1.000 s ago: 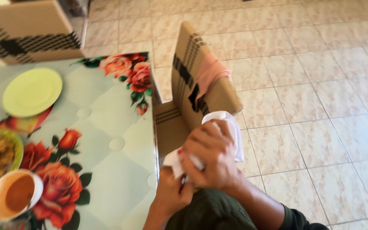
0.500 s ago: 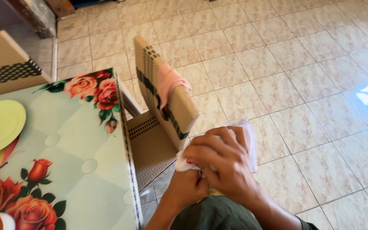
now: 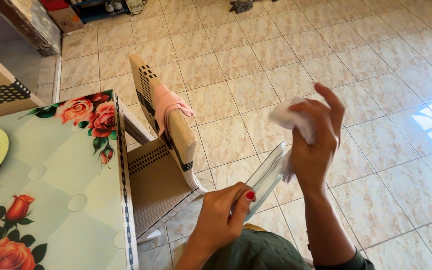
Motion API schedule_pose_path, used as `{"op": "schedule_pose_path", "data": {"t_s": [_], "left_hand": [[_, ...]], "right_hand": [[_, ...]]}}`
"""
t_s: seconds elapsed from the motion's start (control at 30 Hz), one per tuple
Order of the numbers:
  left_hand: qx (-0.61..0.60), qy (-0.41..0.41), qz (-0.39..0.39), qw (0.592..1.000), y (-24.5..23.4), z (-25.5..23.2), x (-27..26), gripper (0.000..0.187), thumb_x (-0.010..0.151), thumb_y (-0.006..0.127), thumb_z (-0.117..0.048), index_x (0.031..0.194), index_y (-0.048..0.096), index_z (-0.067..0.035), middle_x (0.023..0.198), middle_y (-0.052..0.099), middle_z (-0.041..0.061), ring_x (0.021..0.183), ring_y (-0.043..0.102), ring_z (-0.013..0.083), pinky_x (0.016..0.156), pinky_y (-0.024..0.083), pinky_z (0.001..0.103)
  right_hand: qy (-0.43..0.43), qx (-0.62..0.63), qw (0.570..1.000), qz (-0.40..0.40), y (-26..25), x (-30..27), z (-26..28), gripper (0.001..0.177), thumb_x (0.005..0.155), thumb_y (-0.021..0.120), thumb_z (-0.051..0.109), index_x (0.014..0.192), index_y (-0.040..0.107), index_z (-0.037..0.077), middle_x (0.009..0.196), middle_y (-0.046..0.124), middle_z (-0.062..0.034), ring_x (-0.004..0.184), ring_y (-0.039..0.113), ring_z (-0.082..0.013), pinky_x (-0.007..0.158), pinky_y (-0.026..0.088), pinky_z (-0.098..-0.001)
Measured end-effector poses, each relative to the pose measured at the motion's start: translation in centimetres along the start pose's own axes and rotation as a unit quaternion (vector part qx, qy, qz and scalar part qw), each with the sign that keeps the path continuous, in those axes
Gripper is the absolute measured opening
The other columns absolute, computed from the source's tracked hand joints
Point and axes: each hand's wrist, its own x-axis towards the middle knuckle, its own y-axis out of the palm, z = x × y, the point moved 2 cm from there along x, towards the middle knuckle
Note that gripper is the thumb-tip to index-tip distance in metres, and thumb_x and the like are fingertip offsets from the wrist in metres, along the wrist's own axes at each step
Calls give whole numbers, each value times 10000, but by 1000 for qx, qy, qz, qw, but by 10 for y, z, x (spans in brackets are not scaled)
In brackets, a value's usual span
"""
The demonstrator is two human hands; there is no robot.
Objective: Wiping a glass plate and then cleaning chairs with a cloth.
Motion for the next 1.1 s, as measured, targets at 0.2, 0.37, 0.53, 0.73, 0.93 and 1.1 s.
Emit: {"op": "schedule_pose_path", "data": {"t_s": [0.2,0.37,0.53,0.73,0.93,1.1], "left_hand": [[-12,-23,-23,999,23,-10,1,191,1018,569,-115,889,656,-4,667,664,80,514,663,162,484,504,287],[-3,10,-7,1000,37,-15,11,155,1003,568,-93,914,661,-6,681,673,94,541,679,187,495,509,306],[23,75,15,997,59,-1,18,115,981,580,-73,931,654,-1,715,668,124,598,673,233,543,508,322],[-58,34,75,995,62,-8,22,195,1046,552,-129,941,668,-13,673,674,83,580,707,157,545,542,289],[-88,-67,82,991,64,0,22,254,1052,543,-160,895,686,-21,591,651,73,509,663,150,510,521,286],[-41,3,41,998,70,-6,21,161,1011,544,-117,1025,653,1,666,684,85,579,696,163,545,534,272]], "right_hand": [[21,55,983,171,-14,-26,-4,309,774,523,-75,900,747,97,1177,735,-76,1130,658,-265,960,543,-390],[-56,-52,978,194,-38,-20,13,86,806,630,131,811,704,88,1021,697,-71,999,606,-266,971,365,-428],[-142,-131,963,187,-48,-34,20,145,868,637,215,773,708,132,843,661,-6,910,629,-222,1013,330,-479],[-63,-97,983,141,-67,-23,-63,264,997,509,197,784,617,86,909,673,-50,923,628,-237,979,410,-418],[391,-59,906,153,-60,-38,-63,457,1081,483,337,719,635,103,666,582,-145,679,630,-311,745,479,-451],[-103,-154,960,208,-47,-36,13,254,887,582,260,700,670,110,725,619,-45,780,588,-251,887,401,-470]]}}
